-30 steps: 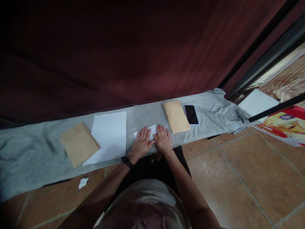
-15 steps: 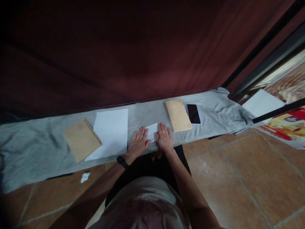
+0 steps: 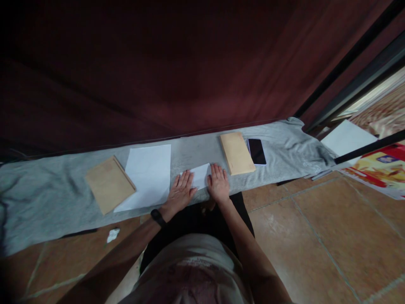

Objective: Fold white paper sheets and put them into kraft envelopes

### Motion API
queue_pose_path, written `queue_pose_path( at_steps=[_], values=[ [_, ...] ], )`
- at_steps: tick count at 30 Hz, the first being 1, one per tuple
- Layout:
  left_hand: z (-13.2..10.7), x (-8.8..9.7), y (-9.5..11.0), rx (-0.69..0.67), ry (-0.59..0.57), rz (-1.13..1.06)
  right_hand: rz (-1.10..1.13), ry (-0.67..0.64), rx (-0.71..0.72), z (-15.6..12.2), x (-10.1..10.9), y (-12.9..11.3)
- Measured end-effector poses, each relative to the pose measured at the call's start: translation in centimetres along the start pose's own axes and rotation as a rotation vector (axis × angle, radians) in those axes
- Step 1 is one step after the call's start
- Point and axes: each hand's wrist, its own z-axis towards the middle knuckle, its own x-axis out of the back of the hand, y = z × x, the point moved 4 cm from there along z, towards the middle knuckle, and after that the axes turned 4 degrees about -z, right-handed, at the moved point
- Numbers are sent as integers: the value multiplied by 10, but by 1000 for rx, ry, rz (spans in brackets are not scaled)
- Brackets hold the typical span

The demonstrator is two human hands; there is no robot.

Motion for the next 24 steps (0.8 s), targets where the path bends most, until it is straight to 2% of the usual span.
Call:
queue_pose_path(
  at_steps=[2,6,9,18,24],
  values=[
    [0,1,0,5,4,-8,53,-32,53,-3,0,-11],
    [-2,-1,-1,-9,10,-13,139,-147,280,-12,-1,-44],
    [-6,-3,-3,-13,26,-19,123,-194,336,-14,-1,-55],
    [-13,-6,-5,25,62,-27,2,-188,233,12,-14,-29],
    [-13,-6,-5,43,66,-16,-41,-159,149,20,-14,-8]
  ],
)
